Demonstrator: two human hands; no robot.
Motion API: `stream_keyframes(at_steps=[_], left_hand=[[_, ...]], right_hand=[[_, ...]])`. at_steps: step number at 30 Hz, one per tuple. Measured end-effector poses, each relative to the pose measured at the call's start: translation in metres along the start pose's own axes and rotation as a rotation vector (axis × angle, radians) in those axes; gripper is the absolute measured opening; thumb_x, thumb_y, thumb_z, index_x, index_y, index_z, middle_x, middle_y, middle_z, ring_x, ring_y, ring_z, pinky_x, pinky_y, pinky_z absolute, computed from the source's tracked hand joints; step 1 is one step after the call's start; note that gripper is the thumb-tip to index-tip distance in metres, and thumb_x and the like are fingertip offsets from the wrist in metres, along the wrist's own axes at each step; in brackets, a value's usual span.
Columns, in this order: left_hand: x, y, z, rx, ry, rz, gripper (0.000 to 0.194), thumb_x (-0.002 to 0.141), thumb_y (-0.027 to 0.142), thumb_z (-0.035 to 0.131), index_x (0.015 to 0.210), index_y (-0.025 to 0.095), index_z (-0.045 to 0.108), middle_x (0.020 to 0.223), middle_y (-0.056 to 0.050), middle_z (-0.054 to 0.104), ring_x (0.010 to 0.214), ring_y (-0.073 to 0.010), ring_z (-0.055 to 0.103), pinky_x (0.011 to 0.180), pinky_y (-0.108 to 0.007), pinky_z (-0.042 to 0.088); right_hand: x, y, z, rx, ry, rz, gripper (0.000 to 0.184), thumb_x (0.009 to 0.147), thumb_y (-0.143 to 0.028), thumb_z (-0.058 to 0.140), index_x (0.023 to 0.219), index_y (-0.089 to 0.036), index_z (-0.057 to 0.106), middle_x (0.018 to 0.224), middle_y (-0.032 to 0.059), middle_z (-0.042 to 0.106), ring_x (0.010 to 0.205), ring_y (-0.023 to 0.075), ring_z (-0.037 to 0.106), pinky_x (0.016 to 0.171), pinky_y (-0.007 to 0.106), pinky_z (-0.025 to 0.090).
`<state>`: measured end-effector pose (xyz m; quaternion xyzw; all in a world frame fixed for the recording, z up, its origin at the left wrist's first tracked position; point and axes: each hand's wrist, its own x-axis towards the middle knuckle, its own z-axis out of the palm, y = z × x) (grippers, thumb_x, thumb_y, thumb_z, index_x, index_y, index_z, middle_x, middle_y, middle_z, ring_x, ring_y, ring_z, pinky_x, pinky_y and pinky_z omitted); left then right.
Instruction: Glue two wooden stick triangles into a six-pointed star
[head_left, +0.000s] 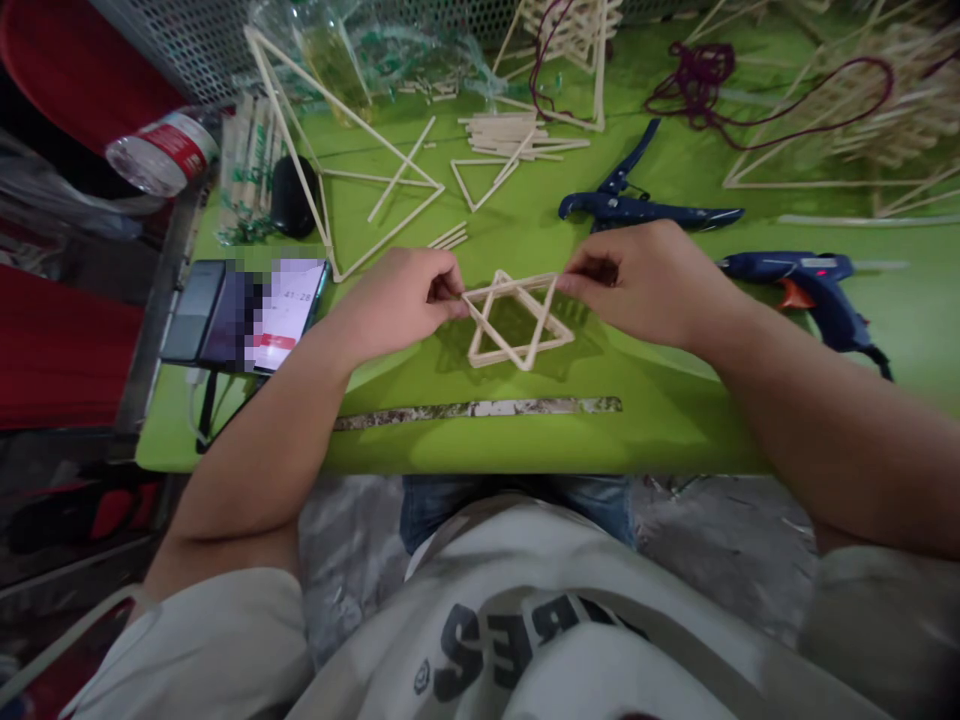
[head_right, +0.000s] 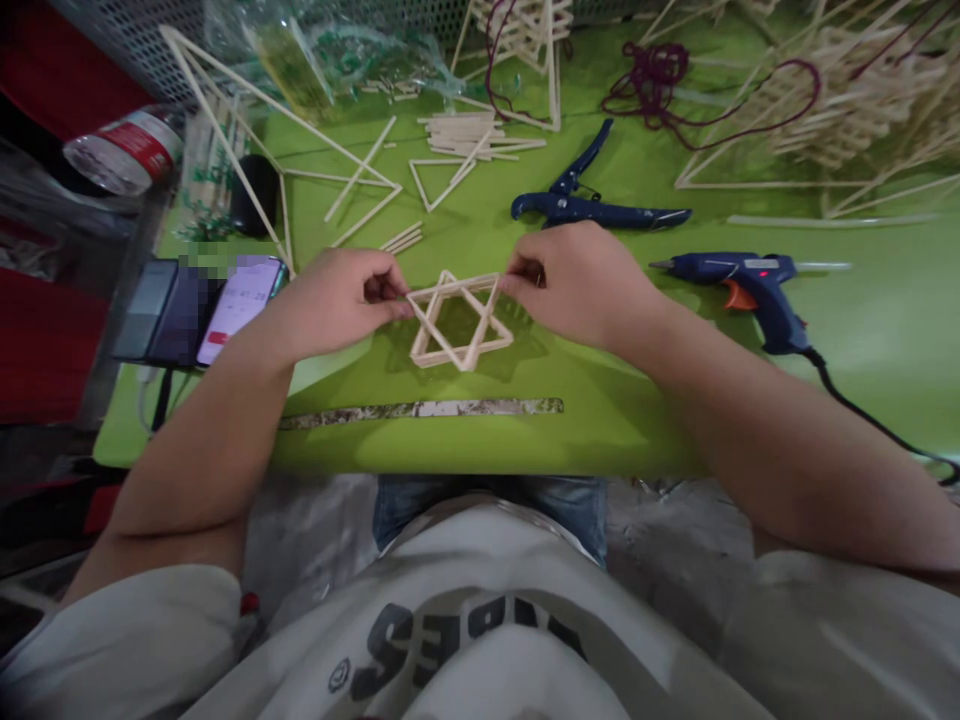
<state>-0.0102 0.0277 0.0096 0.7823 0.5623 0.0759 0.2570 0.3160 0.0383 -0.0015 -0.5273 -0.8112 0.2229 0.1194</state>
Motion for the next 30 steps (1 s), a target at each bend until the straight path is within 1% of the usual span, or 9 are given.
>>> stream_keyframes(at_steps=[4, 10, 13, 16, 19, 22, 24, 27, 30], left_hand=[[-0.004, 0.004, -0.004, 0.05, -0.104, 0.045, 0.038, 0.1, 0.049, 0.091, 0.077, 0.023, 0.075, 0.075, -0.003, 0.078, 0.067, -0.0197, 0.066, 0.068, -0.04, 0.043], [-0.006, 0.014, -0.003, -0.044, -0.02, 0.053, 0.029, 0.093, 0.044, 0.097, 0.108, 0.023, 0.085, 0.115, -0.009, 0.09, 0.103, -0.0286, 0.083, 0.085, -0.04, 0.057], [-0.007, 0.015, -0.004, 0.0, -0.149, 0.038, 0.03, 0.095, 0.05, 0.095, 0.088, 0.024, 0.081, 0.094, -0.005, 0.087, 0.086, -0.0251, 0.078, 0.077, -0.039, 0.05], [-0.009, 0.016, -0.006, 0.034, -0.233, 0.068, 0.049, 0.093, 0.058, 0.097, 0.07, 0.024, 0.069, 0.071, -0.001, 0.073, 0.066, -0.019, 0.062, 0.069, -0.039, 0.041], [-0.01, 0.016, -0.005, -0.015, -0.136, 0.065, 0.047, 0.097, 0.056, 0.093, 0.074, 0.024, 0.069, 0.071, -0.001, 0.071, 0.067, -0.019, 0.062, 0.07, -0.039, 0.042], [-0.008, 0.012, -0.002, -0.091, 0.0, 0.035, 0.019, 0.099, 0.042, 0.091, 0.103, 0.025, 0.084, 0.099, -0.005, 0.086, 0.087, -0.0234, 0.077, 0.077, -0.038, 0.052], [-0.004, 0.006, 0.0, -0.069, 0.038, -0.008, 0.019, 0.099, 0.036, 0.092, 0.113, 0.025, 0.087, 0.105, -0.006, 0.088, 0.089, -0.0238, 0.078, 0.077, -0.038, 0.054], [-0.001, -0.002, 0.001, -0.037, 0.034, -0.036, 0.016, 0.1, 0.03, 0.089, 0.115, 0.026, 0.089, 0.102, -0.005, 0.088, 0.086, -0.0232, 0.077, 0.078, -0.039, 0.055], [0.0, -0.004, 0.001, -0.059, -0.009, -0.005, 0.018, 0.101, 0.03, 0.087, 0.118, 0.026, 0.092, 0.11, -0.006, 0.091, 0.094, -0.0246, 0.081, 0.083, -0.04, 0.059]], right_hand=[[-0.002, 0.001, -0.002, 0.049, 0.11, 0.028, 0.025, 0.108, -0.04, 0.078, 0.097, -0.019, 0.088, 0.093, 0.0124, 0.087, 0.083, 0.0261, 0.072, 0.082, 0.043, 0.052], [-0.005, 0.0, -0.003, 0.115, 0.034, -0.029, 0.024, 0.107, -0.046, 0.083, 0.112, -0.026, 0.094, 0.106, 0.0127, 0.09, 0.091, 0.0335, 0.08, 0.089, 0.05, 0.059], [-0.006, -0.001, 0.0, 0.166, -0.018, -0.088, 0.039, 0.109, -0.047, 0.08, 0.14, -0.029, 0.094, 0.127, 0.0124, 0.093, 0.104, 0.0378, 0.085, 0.095, 0.053, 0.064], [-0.006, 0.001, 0.004, 0.206, -0.075, -0.152, 0.048, 0.111, -0.052, 0.077, 0.152, -0.031, 0.091, 0.137, 0.0113, 0.093, 0.118, 0.0418, 0.088, 0.104, 0.057, 0.068], [-0.005, 0.005, 0.008, 0.231, -0.073, -0.189, 0.06, 0.11, -0.053, 0.078, 0.166, -0.032, 0.083, 0.142, 0.0112, 0.093, 0.13, 0.0448, 0.087, 0.115, 0.061, 0.069], [-0.005, 0.008, 0.012, 0.29, -0.083, -0.224, 0.074, 0.109, -0.049, 0.078, 0.181, -0.035, 0.07, 0.153, 0.0092, 0.09, 0.143, 0.0437, 0.084, 0.122, 0.062, 0.069], [-0.006, 0.008, 0.013, 0.319, -0.098, -0.235, 0.077, 0.108, -0.046, 0.078, 0.184, -0.037, 0.065, 0.159, 0.0082, 0.088, 0.147, 0.0432, 0.083, 0.122, 0.063, 0.069], [-0.006, 0.006, 0.009, 0.307, -0.085, -0.222, 0.069, 0.107, -0.042, 0.079, 0.175, -0.034, 0.073, 0.155, 0.0099, 0.089, 0.144, 0.0425, 0.084, 0.121, 0.062, 0.069], [-0.004, 0.004, 0.003, 0.238, -0.057, -0.156, 0.037, 0.106, -0.038, 0.079, 0.137, -0.022, 0.091, 0.133, 0.0165, 0.094, 0.124, 0.0403, 0.088, 0.115, 0.058, 0.069]])
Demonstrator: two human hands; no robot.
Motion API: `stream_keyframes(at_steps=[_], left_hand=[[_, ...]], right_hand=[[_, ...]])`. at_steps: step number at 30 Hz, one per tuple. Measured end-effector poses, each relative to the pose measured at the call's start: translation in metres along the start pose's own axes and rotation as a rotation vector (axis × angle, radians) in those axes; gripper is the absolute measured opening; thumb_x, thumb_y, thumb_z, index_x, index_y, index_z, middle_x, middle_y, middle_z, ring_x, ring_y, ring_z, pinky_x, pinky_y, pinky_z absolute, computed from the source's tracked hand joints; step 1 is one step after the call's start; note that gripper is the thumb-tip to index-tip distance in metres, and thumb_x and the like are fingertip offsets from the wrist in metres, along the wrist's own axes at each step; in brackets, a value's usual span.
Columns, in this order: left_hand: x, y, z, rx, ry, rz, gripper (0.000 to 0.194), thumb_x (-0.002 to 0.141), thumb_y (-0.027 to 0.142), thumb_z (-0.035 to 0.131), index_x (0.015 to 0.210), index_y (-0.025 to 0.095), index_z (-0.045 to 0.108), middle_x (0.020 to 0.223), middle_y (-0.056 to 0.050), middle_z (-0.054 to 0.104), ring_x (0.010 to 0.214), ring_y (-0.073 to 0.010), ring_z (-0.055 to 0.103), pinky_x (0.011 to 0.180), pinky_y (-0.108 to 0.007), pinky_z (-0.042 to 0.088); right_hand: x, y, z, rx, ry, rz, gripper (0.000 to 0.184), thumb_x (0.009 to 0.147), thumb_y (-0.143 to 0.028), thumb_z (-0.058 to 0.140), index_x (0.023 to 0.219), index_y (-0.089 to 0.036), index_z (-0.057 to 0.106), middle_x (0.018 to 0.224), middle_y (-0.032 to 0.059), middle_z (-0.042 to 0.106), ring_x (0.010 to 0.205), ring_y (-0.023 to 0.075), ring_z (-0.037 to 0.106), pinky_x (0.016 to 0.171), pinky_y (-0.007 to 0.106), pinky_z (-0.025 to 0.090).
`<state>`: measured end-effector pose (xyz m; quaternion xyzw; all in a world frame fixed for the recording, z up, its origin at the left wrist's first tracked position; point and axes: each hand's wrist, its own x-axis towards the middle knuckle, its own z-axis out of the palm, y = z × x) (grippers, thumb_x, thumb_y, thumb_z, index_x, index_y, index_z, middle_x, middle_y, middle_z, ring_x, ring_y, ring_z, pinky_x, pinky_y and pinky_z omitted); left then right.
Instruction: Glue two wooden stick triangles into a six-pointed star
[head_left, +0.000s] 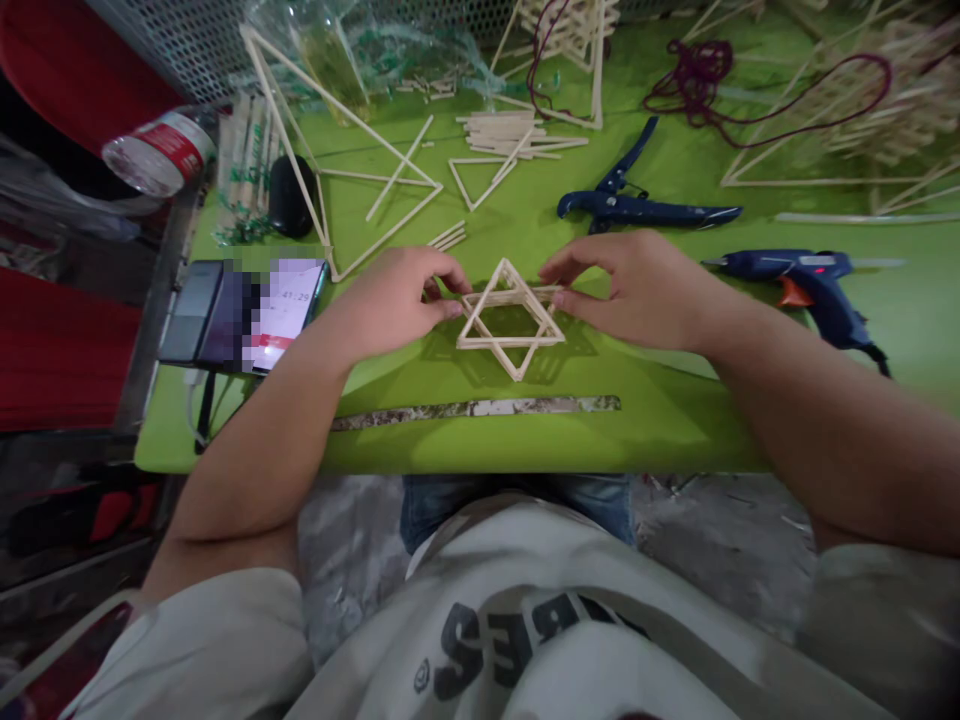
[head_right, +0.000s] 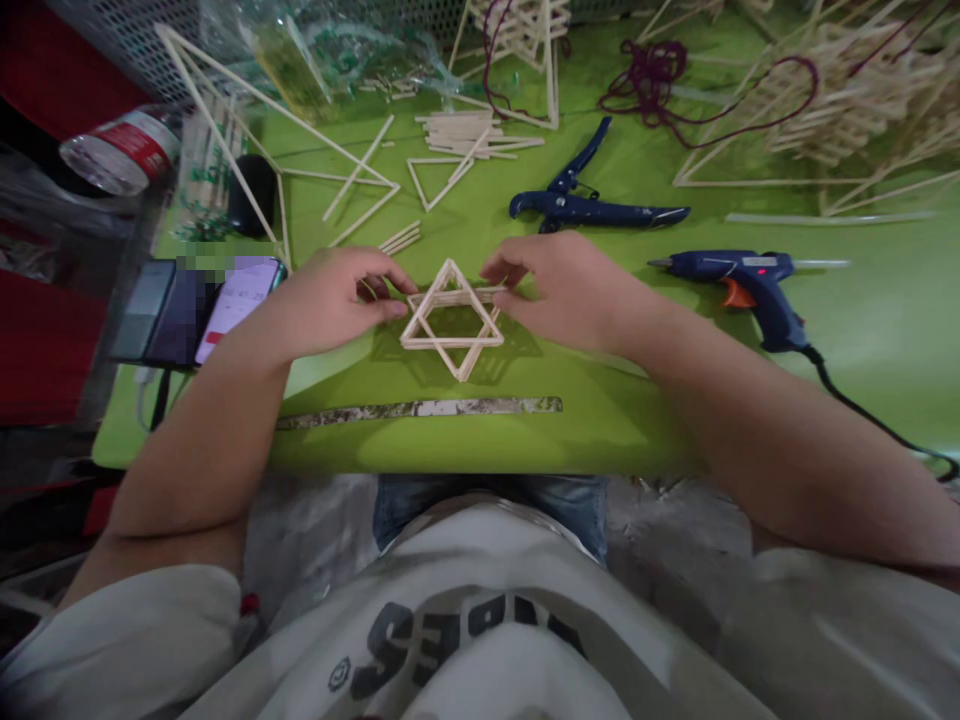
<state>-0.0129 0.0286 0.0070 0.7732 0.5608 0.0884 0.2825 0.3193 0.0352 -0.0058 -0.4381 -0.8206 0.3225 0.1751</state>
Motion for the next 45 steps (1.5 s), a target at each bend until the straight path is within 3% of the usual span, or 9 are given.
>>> stream_keyframes(at_steps=[3, 13, 20, 35, 41, 43, 45], left_hand=[[0.0, 0.004, 0.001, -0.005, -0.014, 0.003, 0.018, 0.102, 0.032, 0.086, 0.117, 0.025, 0.094, 0.108, -0.006, 0.092, 0.094, -0.0254, 0.081, 0.085, -0.04, 0.06], [0.001, 0.008, 0.004, -0.063, -0.023, -0.004, 0.013, 0.1, 0.028, 0.082, 0.109, 0.023, 0.09, 0.105, -0.007, 0.092, 0.095, -0.0263, 0.083, 0.09, -0.042, 0.064], [0.005, 0.004, 0.004, -0.07, -0.068, -0.013, 0.014, 0.101, 0.023, 0.08, 0.111, 0.022, 0.09, 0.105, -0.007, 0.091, 0.094, -0.0258, 0.082, 0.092, -0.042, 0.064], [0.006, 0.005, 0.01, 0.106, -0.058, 0.136, 0.026, 0.103, 0.019, 0.067, 0.114, 0.022, 0.091, 0.12, -0.01, 0.09, 0.104, -0.0287, 0.081, 0.093, -0.043, 0.057], [0.006, 0.006, 0.011, 0.125, -0.042, 0.078, 0.023, 0.107, 0.022, 0.069, 0.115, 0.023, 0.09, 0.125, -0.011, 0.091, 0.105, -0.0295, 0.082, 0.091, -0.044, 0.057], [0.005, 0.003, 0.005, 0.135, -0.029, 0.049, 0.025, 0.11, 0.024, 0.068, 0.119, 0.023, 0.091, 0.129, -0.011, 0.092, 0.106, -0.0297, 0.082, 0.092, -0.044, 0.058], [0.006, -0.006, -0.007, 0.133, 0.057, 0.009, 0.028, 0.112, 0.026, 0.065, 0.126, 0.024, 0.09, 0.136, -0.013, 0.091, 0.11, -0.0308, 0.082, 0.096, -0.046, 0.06]], right_hand=[[0.003, -0.002, -0.004, -0.013, -0.01, 0.064, 0.022, 0.105, -0.034, 0.082, 0.116, -0.017, 0.093, 0.116, 0.0182, 0.094, 0.108, 0.0373, 0.087, 0.106, 0.055, 0.068], [0.005, -0.001, -0.003, 0.044, -0.069, 0.105, 0.024, 0.11, -0.032, 0.079, 0.124, -0.016, 0.091, 0.116, 0.0161, 0.094, 0.105, 0.0305, 0.084, 0.1, 0.047, 0.063], [0.007, 0.002, -0.007, 0.015, -0.116, 0.092, 0.027, 0.111, -0.038, 0.077, 0.124, -0.018, 0.091, 0.114, 0.0161, 0.094, 0.1, 0.0311, 0.081, 0.094, 0.047, 0.06], [0.013, 0.018, 0.0, 0.014, -0.087, 0.059, 0.023, 0.107, -0.044, 0.078, 0.115, -0.027, 0.092, 0.103, 0.0081, 0.093, 0.091, 0.031, 0.083, 0.086, 0.046, 0.059], [0.014, 0.02, 0.004, -0.011, -0.076, 0.045, 0.026, 0.109, -0.046, 0.076, 0.118, -0.027, 0.092, 0.109, 0.0093, 0.094, 0.094, 0.0308, 0.084, 0.089, 0.046, 0.061], [0.014, 0.02, 0.005, -0.028, -0.068, 0.029, 0.028, 0.11, -0.046, 0.075, 0.119, -0.026, 0.092, 0.116, 0.0115, 0.094, 0.098, 0.0314, 0.084, 0.092, 0.047, 0.061], [0.015, 0.022, 0.005, -0.037, -0.051, 0.023, 0.03, 0.111, -0.048, 0.074, 0.12, -0.025, 0.092, 0.119, 0.0126, 0.093, 0.1, 0.0322, 0.084, 0.092, 0.047, 0.061]])
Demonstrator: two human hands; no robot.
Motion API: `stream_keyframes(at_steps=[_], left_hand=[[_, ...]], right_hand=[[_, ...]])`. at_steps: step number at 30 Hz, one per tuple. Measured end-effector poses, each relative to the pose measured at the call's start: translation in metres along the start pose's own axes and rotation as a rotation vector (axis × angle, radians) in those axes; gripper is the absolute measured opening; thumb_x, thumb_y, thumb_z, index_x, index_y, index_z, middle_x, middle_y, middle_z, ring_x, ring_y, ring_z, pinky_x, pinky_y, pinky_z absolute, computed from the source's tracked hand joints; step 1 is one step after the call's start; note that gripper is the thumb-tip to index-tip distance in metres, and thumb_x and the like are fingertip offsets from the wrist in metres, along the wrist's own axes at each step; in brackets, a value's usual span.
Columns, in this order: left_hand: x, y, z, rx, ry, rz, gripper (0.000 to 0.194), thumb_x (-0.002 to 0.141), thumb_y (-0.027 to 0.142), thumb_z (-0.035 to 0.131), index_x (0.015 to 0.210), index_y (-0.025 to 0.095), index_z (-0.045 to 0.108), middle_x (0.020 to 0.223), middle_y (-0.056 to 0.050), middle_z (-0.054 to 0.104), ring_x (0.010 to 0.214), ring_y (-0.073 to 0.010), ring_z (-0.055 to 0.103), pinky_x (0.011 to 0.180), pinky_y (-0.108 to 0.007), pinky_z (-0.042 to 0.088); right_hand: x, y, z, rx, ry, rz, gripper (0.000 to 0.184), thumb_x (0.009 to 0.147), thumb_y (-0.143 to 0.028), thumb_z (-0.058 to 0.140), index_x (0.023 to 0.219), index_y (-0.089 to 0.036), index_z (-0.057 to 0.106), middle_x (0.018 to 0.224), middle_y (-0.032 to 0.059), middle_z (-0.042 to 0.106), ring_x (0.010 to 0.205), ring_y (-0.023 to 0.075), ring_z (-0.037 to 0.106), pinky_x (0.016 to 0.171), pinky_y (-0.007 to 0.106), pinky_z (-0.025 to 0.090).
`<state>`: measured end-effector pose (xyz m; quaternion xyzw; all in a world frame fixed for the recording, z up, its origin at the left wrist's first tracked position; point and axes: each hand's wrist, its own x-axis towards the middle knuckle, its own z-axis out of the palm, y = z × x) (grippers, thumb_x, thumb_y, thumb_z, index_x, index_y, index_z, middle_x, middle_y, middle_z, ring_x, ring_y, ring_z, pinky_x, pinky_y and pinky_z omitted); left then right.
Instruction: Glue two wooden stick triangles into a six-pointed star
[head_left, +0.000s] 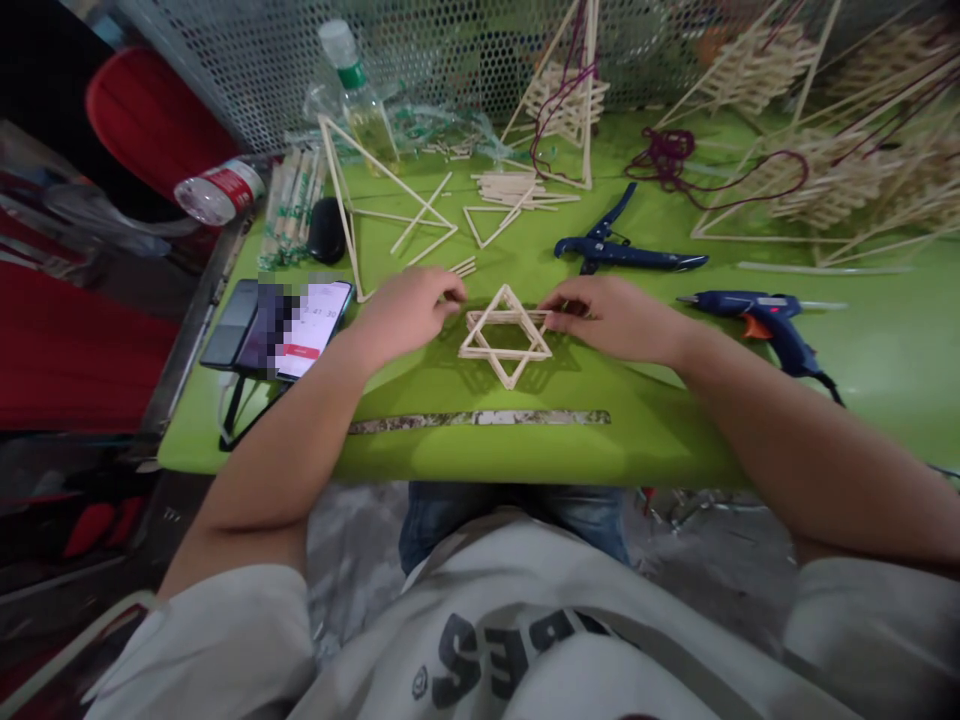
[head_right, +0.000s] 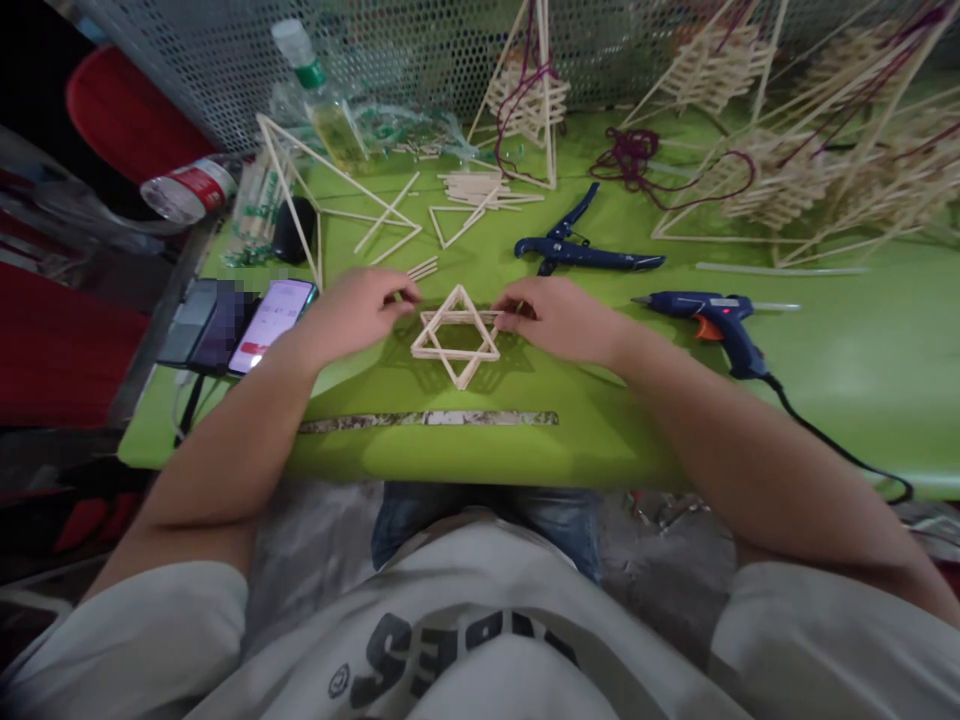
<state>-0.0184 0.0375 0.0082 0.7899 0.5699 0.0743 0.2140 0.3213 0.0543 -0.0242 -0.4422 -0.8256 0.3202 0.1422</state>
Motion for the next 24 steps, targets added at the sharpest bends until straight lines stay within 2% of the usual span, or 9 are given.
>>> stream_keyframes(at_steps=[4, 6, 10, 14, 19, 24], left_hand=[[0.006, -0.032, -0.023, -0.017, 0.336, -0.128, 0.028, 0.115, 0.03, 0.063, 0.128, 0.029, 0.087, 0.142, -0.011, 0.091, 0.114, -0.0304, 0.08, 0.108, -0.048, 0.062], [0.01, -0.043, -0.026, 0.0, 0.381, -0.168, 0.023, 0.113, 0.031, 0.067, 0.125, 0.029, 0.086, 0.138, -0.01, 0.091, 0.112, -0.0294, 0.079, 0.11, -0.047, 0.061], [0.018, -0.044, -0.007, 0.08, 0.238, -0.177, 0.024, 0.111, 0.04, 0.077, 0.128, 0.026, 0.086, 0.137, -0.014, 0.09, 0.116, -0.0333, 0.079, 0.109, -0.048, 0.06], [0.027, -0.033, 0.015, 0.2, 0.159, -0.192, 0.025, 0.116, 0.035, 0.069, 0.128, 0.022, 0.086, 0.143, -0.02, 0.084, 0.13, -0.0392, 0.078, 0.111, -0.049, 0.058], [0.034, -0.025, 0.015, 0.249, 0.117, -0.223, 0.023, 0.114, 0.027, 0.068, 0.121, 0.017, 0.088, 0.131, -0.025, 0.085, 0.124, -0.0422, 0.08, 0.107, -0.052, 0.06], [0.031, -0.02, 0.012, 0.335, 0.095, -0.193, 0.032, 0.113, 0.027, 0.064, 0.126, 0.014, 0.089, 0.131, -0.029, 0.085, 0.128, -0.0474, 0.08, 0.111, -0.058, 0.061]], right_hand=[[0.001, 0.004, -0.003, 0.005, 0.068, 0.023, 0.031, 0.109, -0.052, 0.077, 0.117, -0.026, 0.092, 0.114, 0.0112, 0.093, 0.096, 0.0319, 0.083, 0.087, 0.047, 0.062], [0.001, 0.006, -0.005, 0.013, 0.098, 0.026, 0.03, 0.107, -0.053, 0.079, 0.113, -0.026, 0.092, 0.112, 0.0109, 0.093, 0.094, 0.0318, 0.083, 0.086, 0.048, 0.063], [0.002, 0.007, -0.007, 0.01, 0.123, 0.033, 0.031, 0.106, -0.056, 0.081, 0.109, -0.026, 0.092, 0.11, 0.0123, 0.093, 0.092, 0.0323, 0.082, 0.085, 0.05, 0.065], [0.002, 0.006, -0.006, -0.006, 0.096, 0.026, 0.032, 0.106, -0.055, 0.082, 0.111, -0.026, 0.092, 0.111, 0.0128, 0.092, 0.092, 0.0312, 0.082, 0.084, 0.048, 0.065], [0.002, 0.007, -0.006, -0.001, 0.113, 0.023, 0.028, 0.108, -0.052, 0.079, 0.114, -0.026, 0.09, 0.113, 0.0123, 0.092, 0.095, 0.0311, 0.082, 0.086, 0.049, 0.065], [0.0, 0.004, -0.007, 0.002, 0.125, 0.0, 0.029, 0.107, -0.053, 0.079, 0.112, -0.027, 0.09, 0.115, 0.0132, 0.091, 0.097, 0.0326, 0.081, 0.088, 0.05, 0.065]])
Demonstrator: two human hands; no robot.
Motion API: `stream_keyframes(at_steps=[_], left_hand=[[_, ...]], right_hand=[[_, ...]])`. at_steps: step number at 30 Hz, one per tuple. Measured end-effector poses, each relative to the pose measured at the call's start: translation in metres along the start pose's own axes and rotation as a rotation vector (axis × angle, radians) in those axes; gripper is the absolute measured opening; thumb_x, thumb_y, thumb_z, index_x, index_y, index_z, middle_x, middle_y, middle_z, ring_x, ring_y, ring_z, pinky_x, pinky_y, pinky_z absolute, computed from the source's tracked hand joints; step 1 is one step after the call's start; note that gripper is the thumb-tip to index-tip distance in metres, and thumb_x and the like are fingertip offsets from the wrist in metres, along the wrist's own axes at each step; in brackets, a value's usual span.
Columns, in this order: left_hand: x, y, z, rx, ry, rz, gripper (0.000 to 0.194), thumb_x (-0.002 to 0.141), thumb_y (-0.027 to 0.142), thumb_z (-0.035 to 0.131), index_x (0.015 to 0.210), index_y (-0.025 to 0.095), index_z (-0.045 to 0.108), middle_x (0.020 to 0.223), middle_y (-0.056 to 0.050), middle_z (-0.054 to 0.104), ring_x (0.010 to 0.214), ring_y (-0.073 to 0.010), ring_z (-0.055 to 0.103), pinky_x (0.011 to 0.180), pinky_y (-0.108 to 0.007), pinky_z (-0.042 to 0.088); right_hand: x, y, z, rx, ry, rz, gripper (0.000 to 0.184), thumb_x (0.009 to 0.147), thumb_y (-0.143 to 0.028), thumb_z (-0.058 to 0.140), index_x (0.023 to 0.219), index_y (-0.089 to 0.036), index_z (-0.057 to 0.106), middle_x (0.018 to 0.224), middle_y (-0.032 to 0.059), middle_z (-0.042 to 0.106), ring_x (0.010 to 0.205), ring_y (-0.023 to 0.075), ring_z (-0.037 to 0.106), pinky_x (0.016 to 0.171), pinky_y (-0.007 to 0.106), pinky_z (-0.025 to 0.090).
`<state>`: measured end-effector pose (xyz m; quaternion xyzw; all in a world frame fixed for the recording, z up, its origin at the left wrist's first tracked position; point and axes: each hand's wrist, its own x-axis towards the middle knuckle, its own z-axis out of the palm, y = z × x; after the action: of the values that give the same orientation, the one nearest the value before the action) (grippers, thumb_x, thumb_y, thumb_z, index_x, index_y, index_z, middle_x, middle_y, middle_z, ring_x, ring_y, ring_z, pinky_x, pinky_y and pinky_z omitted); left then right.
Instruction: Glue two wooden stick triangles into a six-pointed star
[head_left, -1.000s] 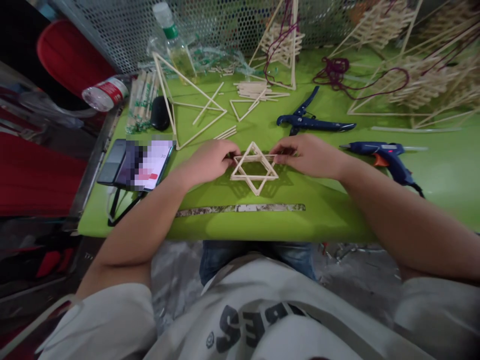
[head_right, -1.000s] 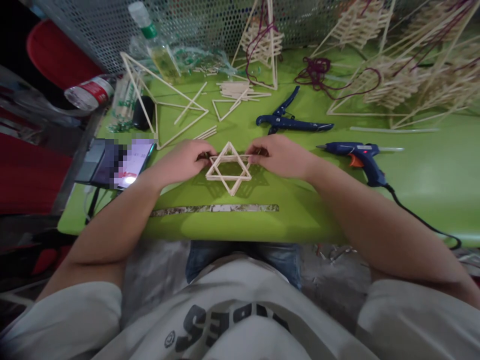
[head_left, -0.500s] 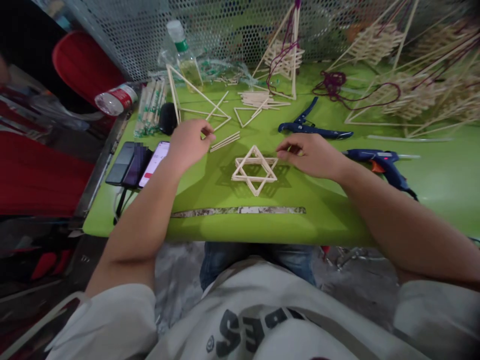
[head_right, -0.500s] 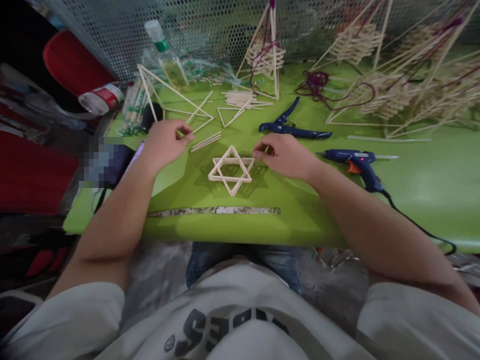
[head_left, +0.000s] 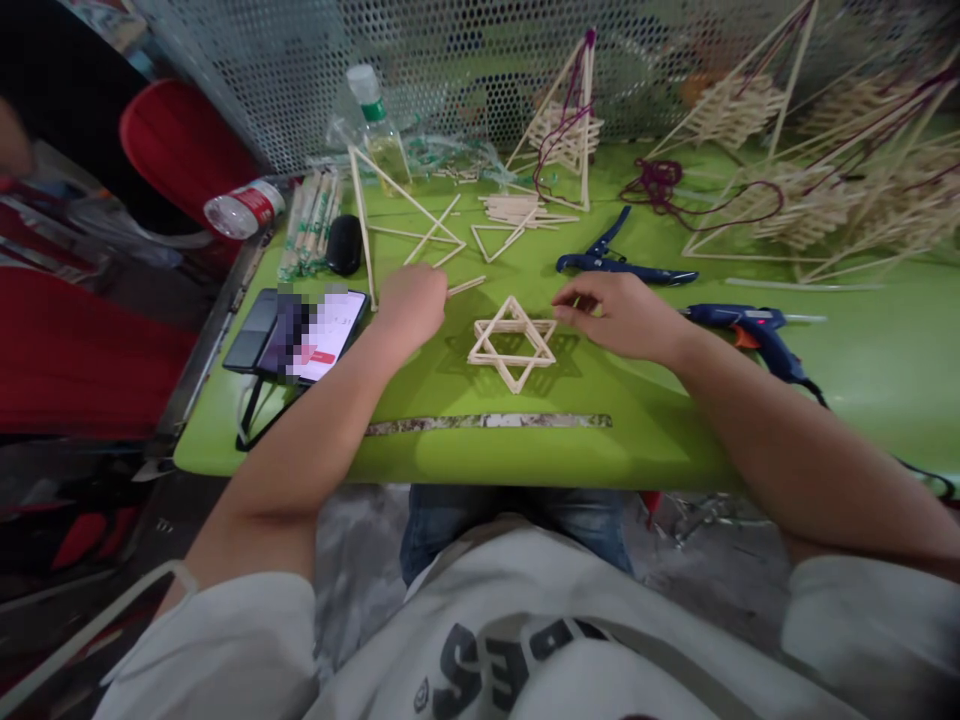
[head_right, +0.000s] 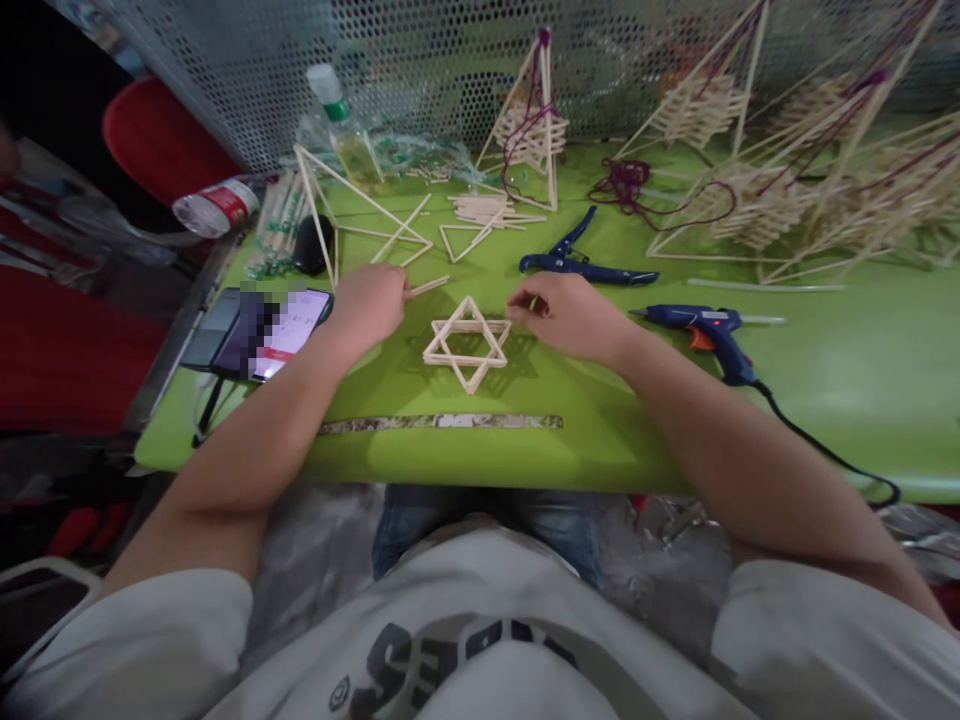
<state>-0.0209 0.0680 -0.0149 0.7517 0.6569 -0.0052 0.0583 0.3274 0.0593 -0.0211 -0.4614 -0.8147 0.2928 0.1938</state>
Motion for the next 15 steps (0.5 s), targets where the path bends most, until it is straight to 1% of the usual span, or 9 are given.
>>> stream_keyframes(at_steps=[4, 7, 10, 13, 15], left_hand=[[-0.004, 0.002, 0.0, 0.047, -0.001, 0.055, 0.036, 0.114, 0.025, 0.06, 0.129, 0.014, 0.091, 0.132, -0.03, 0.086, 0.133, -0.049, 0.08, 0.118, -0.062, 0.06], [-0.002, 0.001, 0.0, 0.082, -0.004, 0.081, 0.038, 0.114, 0.02, 0.057, 0.127, 0.013, 0.092, 0.131, -0.029, 0.086, 0.134, -0.0507, 0.08, 0.118, -0.065, 0.061], [0.001, -0.003, 0.0, 0.104, 0.001, 0.072, 0.038, 0.116, 0.023, 0.057, 0.124, 0.015, 0.093, 0.126, -0.026, 0.088, 0.128, -0.0493, 0.082, 0.112, -0.065, 0.063], [0.003, -0.01, 0.001, 0.09, 0.017, 0.055, 0.03, 0.117, 0.031, 0.065, 0.118, 0.021, 0.093, 0.121, -0.019, 0.09, 0.118, -0.0445, 0.085, 0.102, -0.059, 0.066], [0.002, -0.011, 0.002, 0.07, 0.035, 0.05, 0.025, 0.116, 0.034, 0.071, 0.111, 0.023, 0.092, 0.115, -0.016, 0.091, 0.111, -0.0415, 0.085, 0.094, -0.055, 0.067]], right_hand=[[0.0, -0.005, 0.0, -0.063, -0.058, -0.049, 0.03, 0.109, -0.051, 0.077, 0.114, -0.024, 0.09, 0.117, 0.0153, 0.091, 0.097, 0.0325, 0.082, 0.089, 0.049, 0.063], [0.001, -0.004, 0.002, -0.094, -0.087, -0.073, 0.033, 0.112, -0.053, 0.075, 0.115, -0.023, 0.09, 0.117, 0.0156, 0.091, 0.098, 0.0325, 0.082, 0.088, 0.047, 0.062], [0.003, 0.002, 0.004, -0.096, -0.091, -0.082, 0.037, 0.114, -0.054, 0.073, 0.117, -0.022, 0.091, 0.117, 0.0164, 0.09, 0.098, 0.0332, 0.082, 0.088, 0.047, 0.062], [0.004, 0.008, 0.005, -0.102, -0.086, -0.089, 0.037, 0.114, -0.054, 0.073, 0.117, -0.022, 0.091, 0.117, 0.0163, 0.09, 0.099, 0.0339, 0.082, 0.088, 0.047, 0.061], [0.004, 0.009, 0.006, -0.105, -0.091, -0.088, 0.037, 0.114, -0.053, 0.072, 0.118, -0.022, 0.091, 0.117, 0.0161, 0.09, 0.099, 0.0335, 0.082, 0.088, 0.047, 0.061]])
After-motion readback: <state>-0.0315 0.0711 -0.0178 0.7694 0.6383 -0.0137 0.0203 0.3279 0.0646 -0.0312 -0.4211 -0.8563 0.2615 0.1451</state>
